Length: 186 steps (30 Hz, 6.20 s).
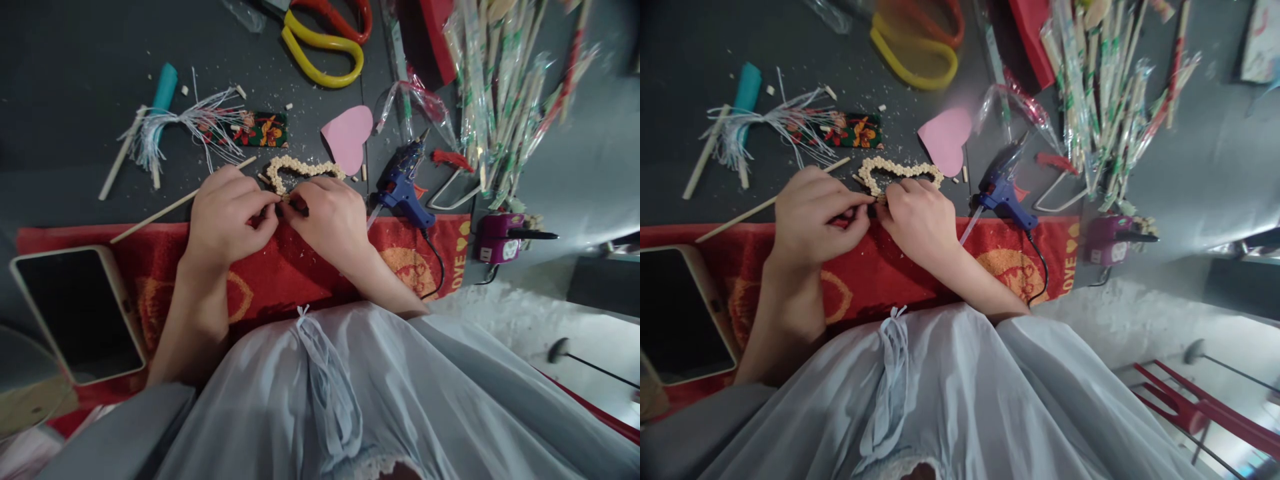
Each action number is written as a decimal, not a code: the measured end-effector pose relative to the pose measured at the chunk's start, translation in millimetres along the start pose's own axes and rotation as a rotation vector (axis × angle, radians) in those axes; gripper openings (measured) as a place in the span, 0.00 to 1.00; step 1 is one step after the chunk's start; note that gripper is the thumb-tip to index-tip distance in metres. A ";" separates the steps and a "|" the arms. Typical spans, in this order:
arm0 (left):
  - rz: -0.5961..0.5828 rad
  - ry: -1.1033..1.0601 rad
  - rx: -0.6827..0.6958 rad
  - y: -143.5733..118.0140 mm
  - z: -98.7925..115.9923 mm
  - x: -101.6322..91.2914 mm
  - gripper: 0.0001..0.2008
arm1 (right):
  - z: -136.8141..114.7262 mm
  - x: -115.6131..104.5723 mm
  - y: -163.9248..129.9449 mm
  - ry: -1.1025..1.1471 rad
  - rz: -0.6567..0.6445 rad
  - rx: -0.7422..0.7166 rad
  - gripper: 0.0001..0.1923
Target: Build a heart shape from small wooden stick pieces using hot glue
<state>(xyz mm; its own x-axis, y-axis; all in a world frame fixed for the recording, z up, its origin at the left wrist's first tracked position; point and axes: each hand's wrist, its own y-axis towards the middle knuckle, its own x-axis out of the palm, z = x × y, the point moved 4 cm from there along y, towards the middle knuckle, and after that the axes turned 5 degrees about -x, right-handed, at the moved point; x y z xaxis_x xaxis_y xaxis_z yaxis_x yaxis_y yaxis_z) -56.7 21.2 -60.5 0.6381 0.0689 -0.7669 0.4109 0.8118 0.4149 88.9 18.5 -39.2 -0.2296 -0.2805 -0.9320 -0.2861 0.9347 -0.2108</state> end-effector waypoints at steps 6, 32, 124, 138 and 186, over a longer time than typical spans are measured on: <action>-0.050 0.023 -0.026 -0.5 -2.7 2.8 0.09 | 0.2 -0.2 -0.4 0.005 0.029 -0.014 0.14; -0.196 -0.040 -0.178 -2.2 -7.6 8.8 0.10 | 0.3 0.4 0.5 -0.004 0.020 -0.030 0.14; 0.053 -0.709 -0.339 4.8 3.4 -1.2 0.06 | 16.5 4.7 -23.7 0.248 0.614 -0.414 0.09; -0.309 -1.518 -0.751 6.2 11.8 6.4 0.14 | 10.5 -3.1 -25.2 0.181 0.694 -0.430 0.17; -0.127 -0.420 -0.322 2.8 -5.1 -2.3 0.03 | 56.1 -40.9 -43.4 -0.031 0.213 0.000 0.03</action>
<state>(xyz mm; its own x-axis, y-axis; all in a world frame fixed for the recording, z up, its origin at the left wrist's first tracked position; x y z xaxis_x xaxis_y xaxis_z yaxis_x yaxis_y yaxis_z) -60.3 26.2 -60.1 0.8287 -0.2257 -0.5122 0.3238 0.9397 0.1098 162.9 1.6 -8.5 -0.2564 -0.0696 -0.9640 -0.2341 0.9722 -0.0079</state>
